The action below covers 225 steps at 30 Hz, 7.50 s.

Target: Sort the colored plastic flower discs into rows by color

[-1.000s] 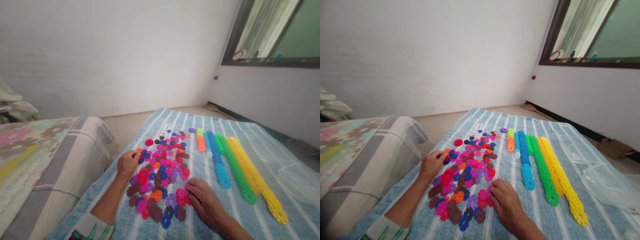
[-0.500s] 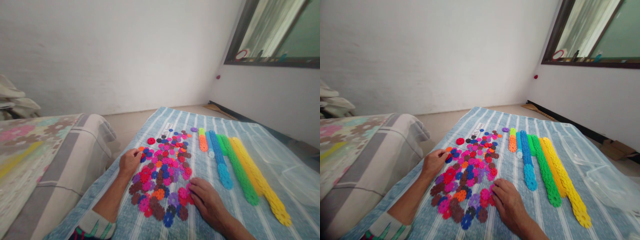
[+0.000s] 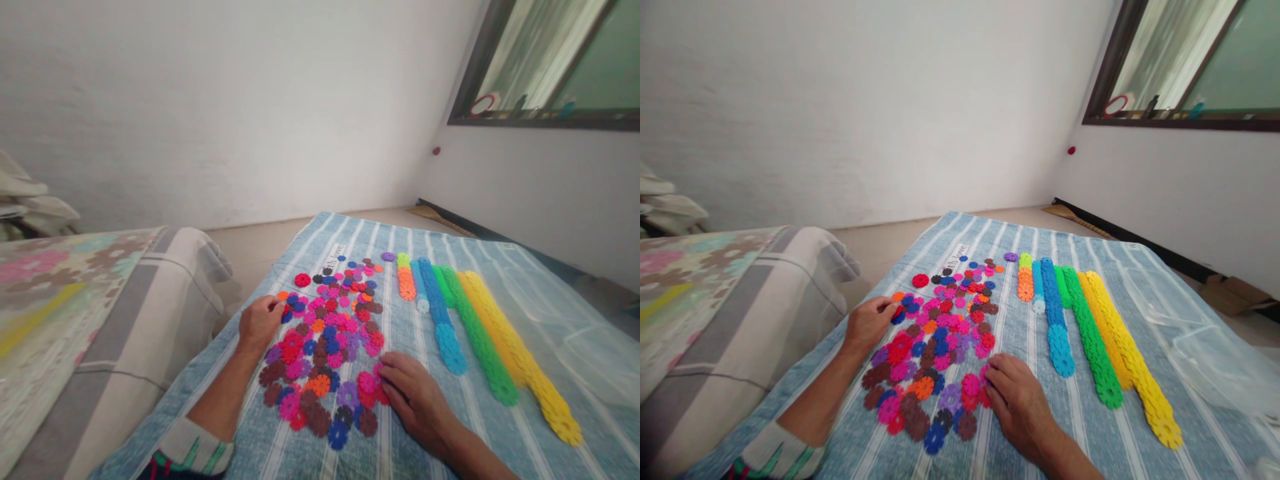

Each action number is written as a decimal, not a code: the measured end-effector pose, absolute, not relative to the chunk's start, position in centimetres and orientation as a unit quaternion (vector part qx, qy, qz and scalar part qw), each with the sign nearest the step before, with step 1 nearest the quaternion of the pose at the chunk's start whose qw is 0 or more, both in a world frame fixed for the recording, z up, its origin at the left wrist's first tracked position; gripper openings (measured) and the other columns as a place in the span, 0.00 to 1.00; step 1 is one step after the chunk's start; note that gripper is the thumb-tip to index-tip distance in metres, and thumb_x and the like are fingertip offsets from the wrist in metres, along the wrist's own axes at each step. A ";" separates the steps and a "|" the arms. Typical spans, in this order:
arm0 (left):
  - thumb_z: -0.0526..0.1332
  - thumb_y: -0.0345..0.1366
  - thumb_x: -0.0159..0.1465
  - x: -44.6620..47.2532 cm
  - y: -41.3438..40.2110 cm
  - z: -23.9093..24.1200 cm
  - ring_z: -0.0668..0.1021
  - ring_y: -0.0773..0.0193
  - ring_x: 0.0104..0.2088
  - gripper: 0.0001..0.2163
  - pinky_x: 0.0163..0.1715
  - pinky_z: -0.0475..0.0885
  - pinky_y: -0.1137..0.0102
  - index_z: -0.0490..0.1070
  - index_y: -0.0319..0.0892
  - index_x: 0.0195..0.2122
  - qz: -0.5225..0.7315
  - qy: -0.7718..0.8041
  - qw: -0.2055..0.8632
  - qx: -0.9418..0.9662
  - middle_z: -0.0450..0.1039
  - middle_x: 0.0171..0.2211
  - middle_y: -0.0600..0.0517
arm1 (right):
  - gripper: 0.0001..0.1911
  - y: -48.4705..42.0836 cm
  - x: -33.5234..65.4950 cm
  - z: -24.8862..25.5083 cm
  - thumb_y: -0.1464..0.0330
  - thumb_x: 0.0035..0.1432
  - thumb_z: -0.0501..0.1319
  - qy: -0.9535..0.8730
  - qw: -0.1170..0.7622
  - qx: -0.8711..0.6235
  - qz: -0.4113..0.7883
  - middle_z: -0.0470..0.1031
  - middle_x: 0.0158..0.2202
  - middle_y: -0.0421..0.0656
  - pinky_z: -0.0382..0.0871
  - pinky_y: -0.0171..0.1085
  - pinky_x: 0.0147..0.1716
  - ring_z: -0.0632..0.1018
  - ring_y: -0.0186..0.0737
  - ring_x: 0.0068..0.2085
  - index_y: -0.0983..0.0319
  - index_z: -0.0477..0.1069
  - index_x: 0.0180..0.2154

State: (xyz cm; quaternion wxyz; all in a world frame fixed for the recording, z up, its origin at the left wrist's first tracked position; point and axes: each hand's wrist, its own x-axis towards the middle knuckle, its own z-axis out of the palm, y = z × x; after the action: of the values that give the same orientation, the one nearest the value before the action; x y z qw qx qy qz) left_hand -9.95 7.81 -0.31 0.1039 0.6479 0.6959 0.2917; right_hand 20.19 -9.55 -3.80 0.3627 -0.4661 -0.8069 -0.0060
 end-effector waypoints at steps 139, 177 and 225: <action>0.61 0.39 0.53 -10.7 7.1 0.9 0.71 0.64 0.30 0.07 0.32 0.61 0.70 0.71 0.42 0.25 0.141 0.631 0.108 0.755 0.70 0.29 0.53 | 0.12 -9.7 20.4 -4.1 0.69 0.65 0.56 -0.802 0.368 -0.471 -0.021 0.79 0.45 0.49 0.77 0.44 0.46 0.79 0.44 0.46 0.60 0.75 0.45; 0.58 0.39 0.51 -10.7 7.1 1.4 0.71 0.63 0.29 0.06 0.31 0.61 0.70 0.68 0.43 0.22 0.138 0.619 0.115 0.765 0.69 0.26 0.53 | 0.12 -9.7 20.2 -3.4 0.69 0.66 0.54 -0.797 0.364 -0.481 0.016 0.78 0.46 0.49 0.75 0.44 0.48 0.78 0.44 0.48 0.60 0.75 0.45; 0.62 0.40 0.54 -6.7 16.5 3.7 0.73 0.60 0.27 0.09 0.29 0.64 0.66 0.72 0.41 0.21 0.128 0.679 0.123 0.712 0.69 0.20 0.50 | 0.13 -9.2 20.3 -3.8 0.70 0.65 0.52 -0.805 0.367 -0.466 0.030 0.77 0.46 0.49 0.75 0.43 0.46 0.78 0.46 0.46 0.60 0.74 0.44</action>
State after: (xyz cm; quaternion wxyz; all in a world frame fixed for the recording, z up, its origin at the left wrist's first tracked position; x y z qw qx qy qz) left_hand -6.72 16.47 3.67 0.1234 0.7125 0.6788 0.1280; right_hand 20.31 -9.23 -3.81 0.3669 -0.4660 -0.8046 0.0303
